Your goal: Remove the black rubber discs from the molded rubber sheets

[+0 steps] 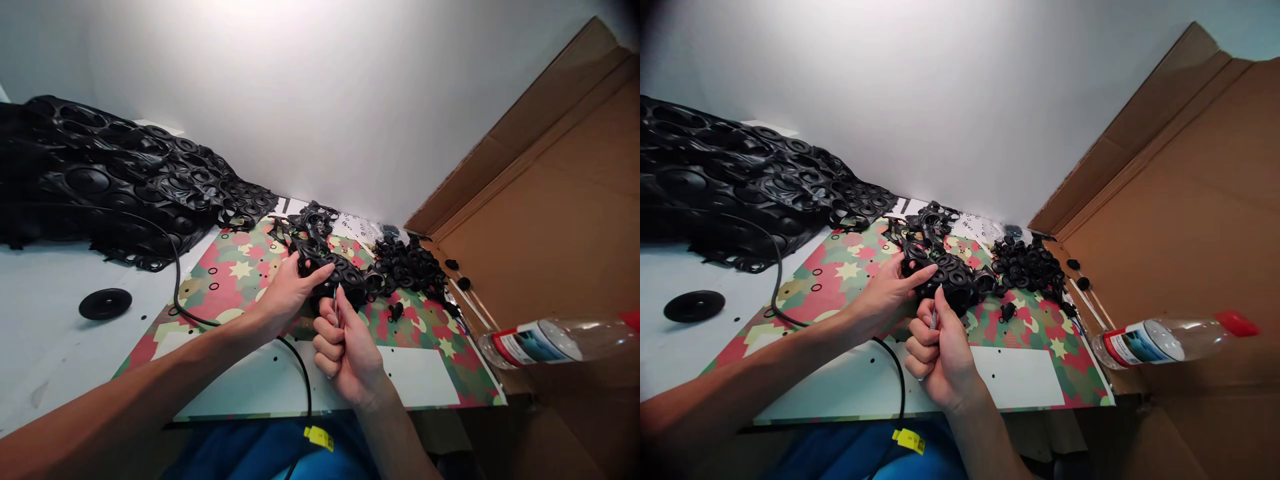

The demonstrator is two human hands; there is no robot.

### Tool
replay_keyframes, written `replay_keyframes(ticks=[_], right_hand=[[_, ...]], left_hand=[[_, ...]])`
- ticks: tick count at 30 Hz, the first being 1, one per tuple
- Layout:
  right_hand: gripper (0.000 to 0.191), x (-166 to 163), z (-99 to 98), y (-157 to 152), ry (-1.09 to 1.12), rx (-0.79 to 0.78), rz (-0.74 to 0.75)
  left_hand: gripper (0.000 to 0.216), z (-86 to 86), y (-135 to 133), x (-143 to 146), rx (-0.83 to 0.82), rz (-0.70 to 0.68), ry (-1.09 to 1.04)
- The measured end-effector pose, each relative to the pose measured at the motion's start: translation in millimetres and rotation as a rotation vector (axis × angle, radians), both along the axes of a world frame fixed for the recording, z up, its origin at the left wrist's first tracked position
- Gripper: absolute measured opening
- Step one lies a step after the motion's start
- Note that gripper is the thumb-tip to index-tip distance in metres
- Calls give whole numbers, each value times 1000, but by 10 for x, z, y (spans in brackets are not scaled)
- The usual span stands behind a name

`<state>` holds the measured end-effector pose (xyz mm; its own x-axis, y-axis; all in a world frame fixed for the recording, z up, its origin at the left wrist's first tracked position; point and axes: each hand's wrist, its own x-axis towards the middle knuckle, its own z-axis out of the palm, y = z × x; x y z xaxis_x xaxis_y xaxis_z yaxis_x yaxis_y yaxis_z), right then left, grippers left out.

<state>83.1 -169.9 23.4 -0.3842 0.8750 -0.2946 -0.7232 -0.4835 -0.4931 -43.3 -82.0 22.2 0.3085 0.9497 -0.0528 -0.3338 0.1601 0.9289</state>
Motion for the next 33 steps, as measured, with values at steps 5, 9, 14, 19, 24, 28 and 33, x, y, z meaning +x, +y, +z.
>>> replay_keyframes(ticks=[5, 9, 14, 19, 24, 28, 33], right_hand=[[65, -42, 7, -7, -79, -10, -63], [70, -78, -6, -20, -160, -34, -158], [72, -74, 9, -35, -176, -47, -102], [69, -85, 10, -40, -174, -10, -103], [66, -84, -16, -42, -191, 15, -122], [65, -105, -13, -46, -242, 26, -155], [68, -126, 7, -47, -278, 21, -185]], left_hand=[[46, 0, -19, 11, 69, 18, 58], [44, -5, -22, 10, 121, 14, 126], [41, 8, -24, 0, 147, -7, 174], [43, -26, -19, 8, 128, -29, 93], [43, -42, -19, 6, 121, -17, 120], [46, -35, -27, 12, 94, -12, 88], [51, -28, -36, 9, 86, 2, 63]])
